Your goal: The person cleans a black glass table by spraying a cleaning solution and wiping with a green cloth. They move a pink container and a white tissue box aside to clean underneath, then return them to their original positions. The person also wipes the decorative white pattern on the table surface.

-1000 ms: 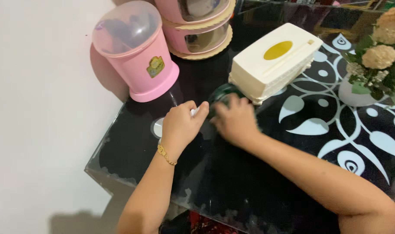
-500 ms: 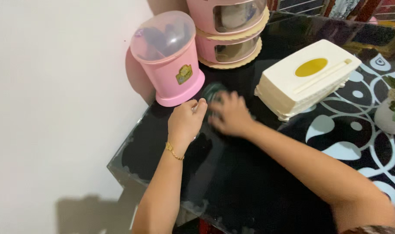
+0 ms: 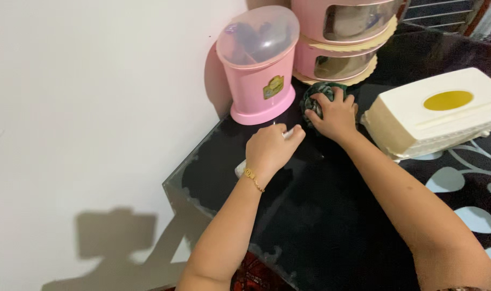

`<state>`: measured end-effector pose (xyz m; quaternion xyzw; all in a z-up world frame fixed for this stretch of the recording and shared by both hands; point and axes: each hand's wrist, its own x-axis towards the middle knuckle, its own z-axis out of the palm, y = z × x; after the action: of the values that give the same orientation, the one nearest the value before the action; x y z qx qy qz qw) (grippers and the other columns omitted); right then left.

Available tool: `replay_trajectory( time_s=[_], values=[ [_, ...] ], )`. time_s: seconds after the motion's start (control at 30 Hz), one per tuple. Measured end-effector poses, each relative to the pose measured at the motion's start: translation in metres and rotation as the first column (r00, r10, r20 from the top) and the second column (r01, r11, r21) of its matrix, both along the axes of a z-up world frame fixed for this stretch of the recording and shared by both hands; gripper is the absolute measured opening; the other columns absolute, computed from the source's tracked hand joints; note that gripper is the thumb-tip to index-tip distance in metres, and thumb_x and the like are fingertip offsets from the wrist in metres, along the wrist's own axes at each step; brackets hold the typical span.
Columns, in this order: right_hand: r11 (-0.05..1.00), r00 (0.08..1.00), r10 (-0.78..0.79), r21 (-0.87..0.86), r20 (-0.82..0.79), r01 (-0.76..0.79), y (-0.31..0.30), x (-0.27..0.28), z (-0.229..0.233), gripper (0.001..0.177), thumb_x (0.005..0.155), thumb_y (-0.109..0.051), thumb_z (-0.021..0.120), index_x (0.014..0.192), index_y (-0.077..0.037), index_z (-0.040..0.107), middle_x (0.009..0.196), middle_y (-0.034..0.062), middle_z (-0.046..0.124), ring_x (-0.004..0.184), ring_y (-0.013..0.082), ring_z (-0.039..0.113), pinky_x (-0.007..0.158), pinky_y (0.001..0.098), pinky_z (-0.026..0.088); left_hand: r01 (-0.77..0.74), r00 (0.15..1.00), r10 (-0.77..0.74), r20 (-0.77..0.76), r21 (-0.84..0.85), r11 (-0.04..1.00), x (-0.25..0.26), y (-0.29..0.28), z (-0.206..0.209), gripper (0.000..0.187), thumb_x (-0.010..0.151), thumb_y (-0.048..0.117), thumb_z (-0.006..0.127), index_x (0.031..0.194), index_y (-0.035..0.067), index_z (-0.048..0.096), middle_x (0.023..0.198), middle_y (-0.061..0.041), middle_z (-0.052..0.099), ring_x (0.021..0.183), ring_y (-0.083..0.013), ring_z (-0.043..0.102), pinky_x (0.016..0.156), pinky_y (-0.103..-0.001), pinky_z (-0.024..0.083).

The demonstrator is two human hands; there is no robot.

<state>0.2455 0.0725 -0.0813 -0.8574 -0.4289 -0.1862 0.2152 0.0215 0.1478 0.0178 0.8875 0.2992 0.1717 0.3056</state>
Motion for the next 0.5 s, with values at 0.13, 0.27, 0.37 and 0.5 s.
replay_trajectory(
  time_s=[0.13,0.27,0.37,0.5],
  values=[
    [0.972,0.977,0.211,-0.101,-0.024,-0.212,-0.011,-0.035,0.002,0.045,0.082,-0.044,0.073,0.126,-0.030,0.070,0.142,0.0170,0.051,0.117,0.0455,0.049,0.090,0.0595,0.044,-0.042,0.998,0.043,0.047,-0.012,0.999,-0.005,0.006,0.000,0.053,0.092,0.051,0.049,0.081,0.006,0.075,0.081,-0.018,0.075,0.080,-0.0384,0.073,0.074,-0.048,0.056],
    [0.755,0.773,0.630,-0.172,-0.076,-0.632,-0.030,-0.046,0.000,0.058,0.078,-0.053,0.074,0.128,-0.024,0.065,0.139,0.0193,0.049,0.121,0.0452,0.049,0.094,0.0586,0.044,-0.038,0.996,0.043,0.077,-0.063,0.997,-0.005,0.007,0.000,0.052,0.088,0.053,0.052,0.081,0.007,0.074,0.078,-0.021,0.073,0.079,-0.0395,0.072,0.074,-0.048,0.056],
    [0.865,0.887,0.445,-0.196,-0.126,-0.462,-0.025,-0.025,0.007,0.048,0.082,-0.051,0.071,0.126,-0.032,0.067,0.148,0.0169,0.048,0.120,0.0447,0.051,0.096,0.0592,0.045,-0.033,0.999,0.033,0.008,-0.014,0.999,-0.006,0.006,-0.006,0.057,0.092,0.055,0.049,0.076,0.005,0.072,0.079,-0.021,0.073,0.080,-0.0399,0.072,0.075,-0.048,0.056],
    [0.987,0.991,0.132,-0.097,-0.008,-0.132,0.001,-0.019,0.033,0.051,0.085,-0.049,0.073,0.133,-0.033,0.067,0.146,0.0206,0.048,0.117,0.0507,0.048,0.089,0.0633,0.044,-0.110,0.993,0.108,0.051,0.022,0.994,-0.009,0.008,-0.007,0.057,0.091,0.057,0.050,0.078,0.006,0.072,0.080,-0.022,0.072,0.082,-0.0421,0.071,0.077,-0.051,0.055]
  ],
)
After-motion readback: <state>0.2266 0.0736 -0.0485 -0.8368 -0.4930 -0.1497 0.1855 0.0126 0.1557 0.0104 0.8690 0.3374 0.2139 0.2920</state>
